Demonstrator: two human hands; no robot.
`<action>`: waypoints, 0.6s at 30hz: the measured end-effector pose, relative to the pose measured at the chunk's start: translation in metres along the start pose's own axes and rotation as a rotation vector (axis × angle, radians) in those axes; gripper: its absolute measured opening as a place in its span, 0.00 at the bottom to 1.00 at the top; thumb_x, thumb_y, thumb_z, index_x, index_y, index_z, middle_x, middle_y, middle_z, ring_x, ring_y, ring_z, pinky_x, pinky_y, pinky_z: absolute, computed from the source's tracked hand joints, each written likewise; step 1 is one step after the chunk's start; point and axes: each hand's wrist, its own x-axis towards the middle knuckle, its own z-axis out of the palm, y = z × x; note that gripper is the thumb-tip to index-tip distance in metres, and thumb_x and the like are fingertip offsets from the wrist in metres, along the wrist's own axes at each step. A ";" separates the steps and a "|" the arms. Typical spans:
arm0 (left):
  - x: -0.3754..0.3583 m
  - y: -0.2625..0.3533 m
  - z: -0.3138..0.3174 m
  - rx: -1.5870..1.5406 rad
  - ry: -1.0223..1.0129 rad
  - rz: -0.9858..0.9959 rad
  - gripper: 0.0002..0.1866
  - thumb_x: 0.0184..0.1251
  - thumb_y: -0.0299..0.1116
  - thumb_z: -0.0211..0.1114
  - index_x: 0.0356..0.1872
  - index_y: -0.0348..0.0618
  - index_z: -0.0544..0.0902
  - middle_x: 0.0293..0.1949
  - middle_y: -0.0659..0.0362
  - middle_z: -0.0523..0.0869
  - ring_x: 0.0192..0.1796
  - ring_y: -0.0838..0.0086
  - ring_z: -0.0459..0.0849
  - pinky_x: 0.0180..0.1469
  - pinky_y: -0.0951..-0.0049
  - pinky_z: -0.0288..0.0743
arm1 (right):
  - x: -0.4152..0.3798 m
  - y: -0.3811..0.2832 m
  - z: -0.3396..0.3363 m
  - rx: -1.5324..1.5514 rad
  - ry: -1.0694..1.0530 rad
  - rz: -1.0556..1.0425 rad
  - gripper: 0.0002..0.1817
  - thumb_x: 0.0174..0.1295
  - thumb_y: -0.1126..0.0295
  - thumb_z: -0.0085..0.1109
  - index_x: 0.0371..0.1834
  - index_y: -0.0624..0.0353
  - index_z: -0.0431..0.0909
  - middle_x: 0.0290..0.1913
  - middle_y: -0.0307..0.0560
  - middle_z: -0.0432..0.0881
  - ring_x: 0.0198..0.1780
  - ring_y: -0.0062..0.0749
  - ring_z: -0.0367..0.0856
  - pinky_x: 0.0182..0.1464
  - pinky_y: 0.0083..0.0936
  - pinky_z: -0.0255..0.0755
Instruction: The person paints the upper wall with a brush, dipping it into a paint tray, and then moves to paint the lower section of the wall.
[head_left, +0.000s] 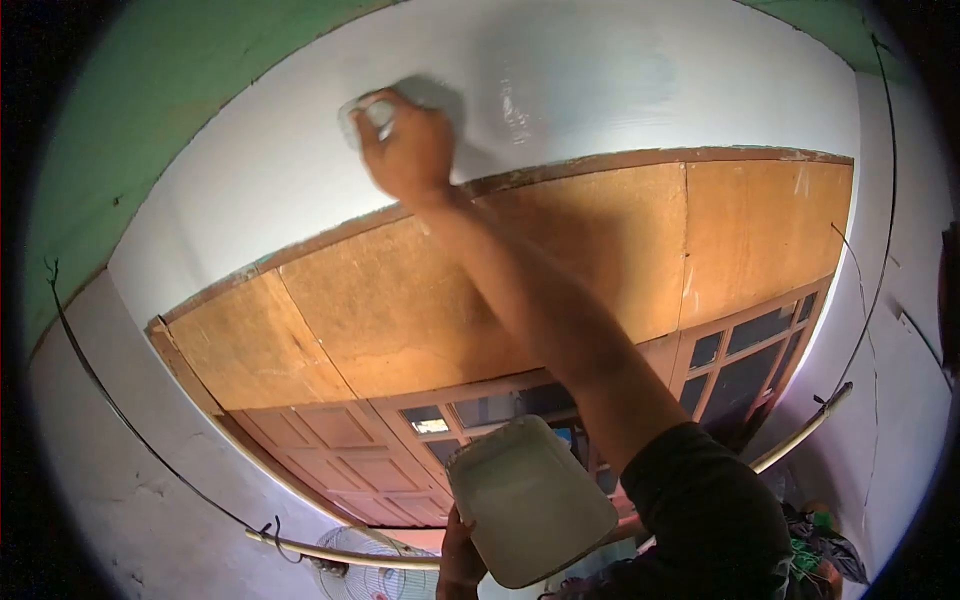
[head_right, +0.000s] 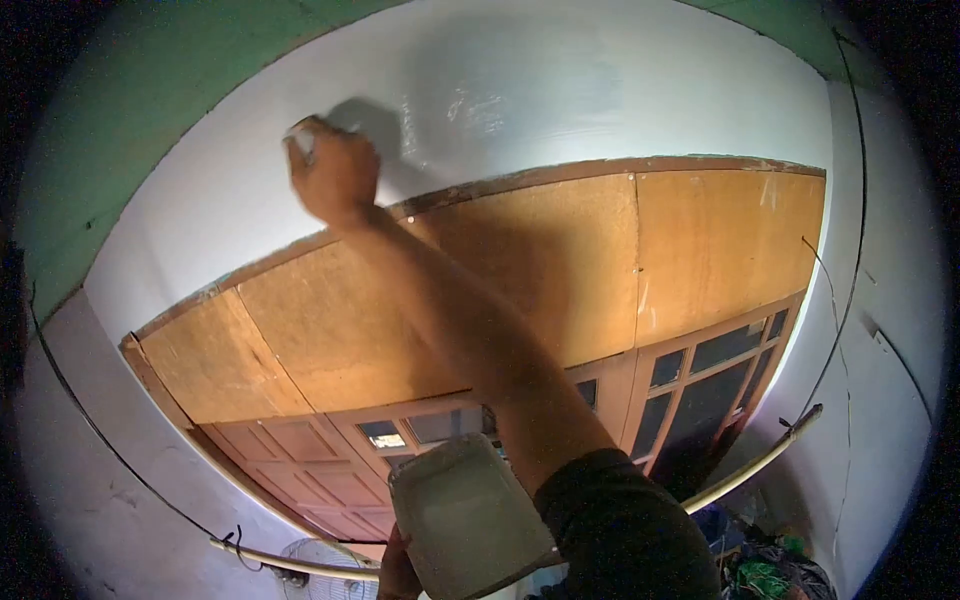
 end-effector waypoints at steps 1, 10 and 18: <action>-0.005 -0.003 0.001 -0.007 0.010 0.004 0.41 0.64 0.40 0.72 0.75 0.38 0.64 0.66 0.48 0.78 0.67 0.55 0.80 0.66 0.51 0.79 | 0.003 0.014 -0.007 -0.035 0.016 -0.020 0.11 0.63 0.58 0.69 0.42 0.49 0.87 0.27 0.52 0.87 0.32 0.56 0.88 0.36 0.48 0.80; -0.008 -0.001 -0.005 0.007 0.054 0.010 0.45 0.61 0.40 0.73 0.77 0.42 0.61 0.68 0.48 0.75 0.69 0.52 0.77 0.67 0.47 0.78 | 0.064 0.120 -0.247 -0.235 0.203 -0.023 0.10 0.68 0.64 0.70 0.42 0.61 0.90 0.36 0.42 0.91 0.37 0.23 0.86 0.42 0.24 0.78; -0.001 -0.010 -0.013 0.025 0.054 0.022 0.45 0.59 0.40 0.72 0.77 0.42 0.60 0.68 0.48 0.74 0.70 0.51 0.76 0.70 0.46 0.75 | 0.068 0.118 -0.333 -0.402 0.402 -0.004 0.12 0.68 0.64 0.70 0.43 0.62 0.89 0.36 0.46 0.91 0.38 0.23 0.86 0.44 0.23 0.78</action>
